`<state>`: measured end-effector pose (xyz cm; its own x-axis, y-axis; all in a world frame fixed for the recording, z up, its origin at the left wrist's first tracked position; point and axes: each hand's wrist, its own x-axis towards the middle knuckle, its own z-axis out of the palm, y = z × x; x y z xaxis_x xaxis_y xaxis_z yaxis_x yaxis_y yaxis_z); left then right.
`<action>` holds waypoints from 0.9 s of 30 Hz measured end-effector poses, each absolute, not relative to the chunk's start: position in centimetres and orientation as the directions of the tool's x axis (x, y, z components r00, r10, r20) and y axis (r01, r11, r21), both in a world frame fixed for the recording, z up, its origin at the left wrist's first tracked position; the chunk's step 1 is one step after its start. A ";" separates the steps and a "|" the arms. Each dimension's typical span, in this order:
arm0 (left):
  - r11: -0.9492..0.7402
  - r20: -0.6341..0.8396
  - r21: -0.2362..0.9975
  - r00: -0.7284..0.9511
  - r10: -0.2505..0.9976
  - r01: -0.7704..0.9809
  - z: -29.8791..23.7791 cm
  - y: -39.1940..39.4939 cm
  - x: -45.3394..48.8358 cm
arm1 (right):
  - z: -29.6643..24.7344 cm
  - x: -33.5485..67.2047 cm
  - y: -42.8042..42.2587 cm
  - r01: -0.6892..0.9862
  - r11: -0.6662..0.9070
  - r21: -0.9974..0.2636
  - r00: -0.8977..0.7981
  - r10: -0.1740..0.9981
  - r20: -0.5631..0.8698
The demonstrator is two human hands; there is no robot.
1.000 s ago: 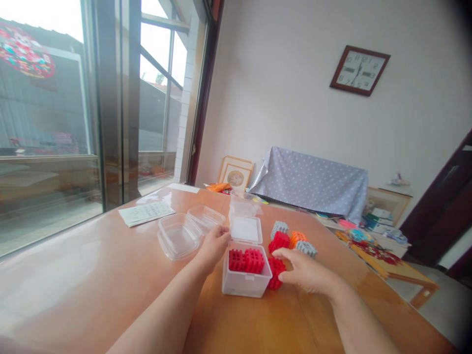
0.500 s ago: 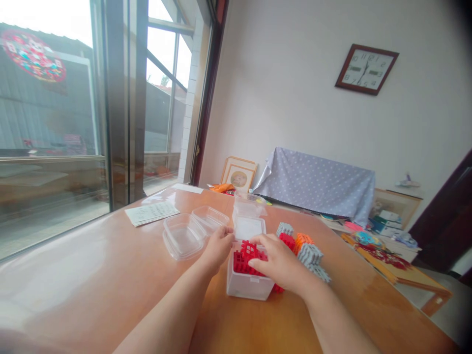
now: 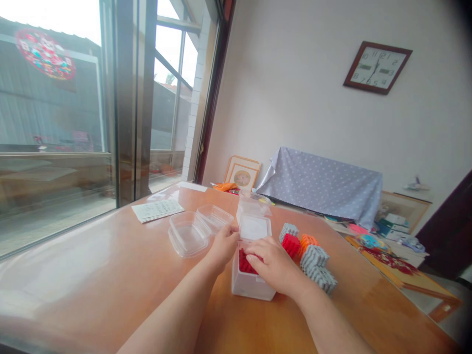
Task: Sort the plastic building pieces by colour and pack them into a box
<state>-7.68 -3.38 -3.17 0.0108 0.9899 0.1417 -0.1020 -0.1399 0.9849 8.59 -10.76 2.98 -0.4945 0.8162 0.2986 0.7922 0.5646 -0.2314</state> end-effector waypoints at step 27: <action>-0.157 0.159 0.985 0.026 0.987 -0.072 -3.1 -3.5 -7.9 | -1.4 20.7 -11.7 0.732 0.219 -0.646 -0.204 0.974 0.099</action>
<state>-7.89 -3.51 -3.14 0.0260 0.9869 0.1594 -0.0717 -0.1572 0.9850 20.74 -11.75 -1.42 -0.2042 0.9739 0.0988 0.7315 0.2188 -0.6458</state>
